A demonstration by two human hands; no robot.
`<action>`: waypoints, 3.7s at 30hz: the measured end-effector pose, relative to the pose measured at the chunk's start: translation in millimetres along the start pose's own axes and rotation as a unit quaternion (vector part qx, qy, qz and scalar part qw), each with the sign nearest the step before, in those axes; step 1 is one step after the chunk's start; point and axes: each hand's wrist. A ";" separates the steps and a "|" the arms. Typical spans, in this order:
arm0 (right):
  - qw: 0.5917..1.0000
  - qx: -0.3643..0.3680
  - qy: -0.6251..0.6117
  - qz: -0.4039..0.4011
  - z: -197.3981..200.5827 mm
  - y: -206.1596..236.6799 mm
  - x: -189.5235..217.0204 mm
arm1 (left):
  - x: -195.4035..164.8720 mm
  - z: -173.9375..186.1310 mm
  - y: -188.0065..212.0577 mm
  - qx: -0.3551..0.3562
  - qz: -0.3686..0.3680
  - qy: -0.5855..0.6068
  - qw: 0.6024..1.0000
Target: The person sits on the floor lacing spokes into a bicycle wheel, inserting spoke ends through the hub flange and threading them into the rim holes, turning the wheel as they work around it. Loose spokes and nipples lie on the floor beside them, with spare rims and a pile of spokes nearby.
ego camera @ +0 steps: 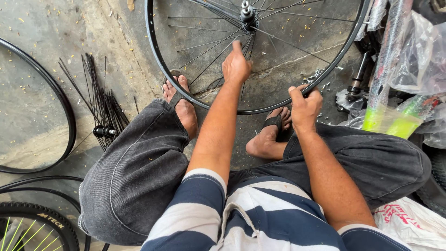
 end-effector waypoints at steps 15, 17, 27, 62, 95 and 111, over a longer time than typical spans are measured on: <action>0.999 0.007 0.030 0.034 1.9 4.4 11.2 | -35.8 -11.6 -6.7 0.250 0.113 0.367 0.889; 0.999 0.016 0.032 0.025 2.6 5.3 15.8 | -40.7 -18.6 -8.3 0.310 0.100 0.498 0.804; 0.999 0.027 0.023 0.024 1.3 6.2 21.8 | -68.3 -14.4 -43.6 0.108 -0.156 0.124 0.974; 0.989 0.066 -0.083 -0.104 -1.9 -65.0 -65.3 | 10.9 70.3 -10.6 -0.252 -0.064 -0.278 0.925; 0.984 0.068 -0.085 -0.142 -6.0 -69.5 -67.9 | 28.1 97.1 -52.4 -0.413 0.253 0.528 0.698; 0.993 0.064 -0.059 -0.083 -3.7 -49.3 -32.2 | 25.3 61.7 84.2 -0.048 -0.012 -0.131 0.990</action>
Point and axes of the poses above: each hand's wrist, its own y-axis away from the middle knuckle, its own z-axis out of the back of the hand, x = y × z, and after that the axes turned 12 degrees about -y, right-handed
